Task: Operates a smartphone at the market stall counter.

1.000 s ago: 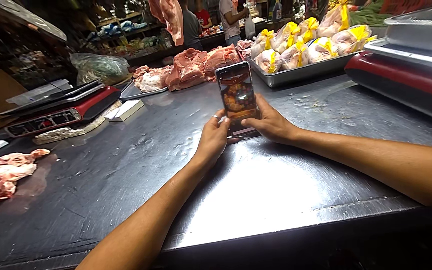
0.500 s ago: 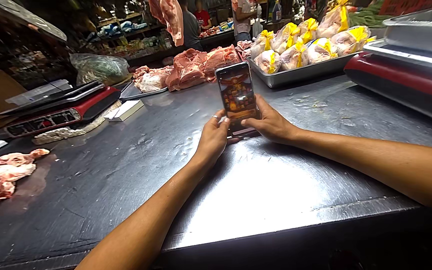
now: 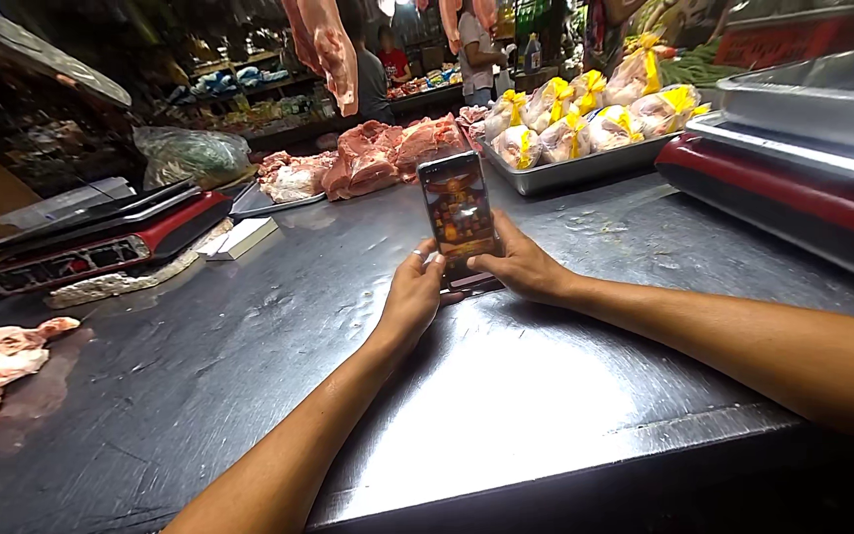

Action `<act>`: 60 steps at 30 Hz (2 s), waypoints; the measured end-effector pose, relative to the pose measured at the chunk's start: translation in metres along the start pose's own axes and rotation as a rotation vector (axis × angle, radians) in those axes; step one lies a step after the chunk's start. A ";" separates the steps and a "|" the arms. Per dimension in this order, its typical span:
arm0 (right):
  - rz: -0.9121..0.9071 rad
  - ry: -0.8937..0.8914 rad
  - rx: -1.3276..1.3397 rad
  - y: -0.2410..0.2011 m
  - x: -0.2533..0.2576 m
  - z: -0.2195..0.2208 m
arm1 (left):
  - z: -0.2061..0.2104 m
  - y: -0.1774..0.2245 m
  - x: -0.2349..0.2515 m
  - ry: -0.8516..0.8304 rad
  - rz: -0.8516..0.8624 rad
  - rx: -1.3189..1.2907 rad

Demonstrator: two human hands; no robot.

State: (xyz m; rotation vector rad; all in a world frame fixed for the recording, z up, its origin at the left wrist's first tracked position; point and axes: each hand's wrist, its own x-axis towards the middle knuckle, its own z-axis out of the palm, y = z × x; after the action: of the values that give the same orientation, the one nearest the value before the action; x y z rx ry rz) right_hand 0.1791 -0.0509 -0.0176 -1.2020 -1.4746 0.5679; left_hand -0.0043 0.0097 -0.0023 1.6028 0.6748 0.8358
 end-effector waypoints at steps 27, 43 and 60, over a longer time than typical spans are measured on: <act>0.020 -0.003 -0.031 -0.002 -0.001 0.001 | 0.002 0.002 -0.002 0.037 -0.024 -0.013; 0.009 -0.025 0.011 0.003 0.005 -0.001 | 0.001 0.001 -0.002 0.020 -0.012 0.018; 0.018 -0.027 0.026 0.001 0.005 -0.001 | 0.000 0.003 -0.003 0.017 -0.014 0.018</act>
State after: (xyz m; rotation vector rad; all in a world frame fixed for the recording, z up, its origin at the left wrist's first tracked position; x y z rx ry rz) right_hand 0.1810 -0.0459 -0.0162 -1.1924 -1.4756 0.6160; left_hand -0.0063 0.0067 -0.0003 1.6069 0.7068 0.8358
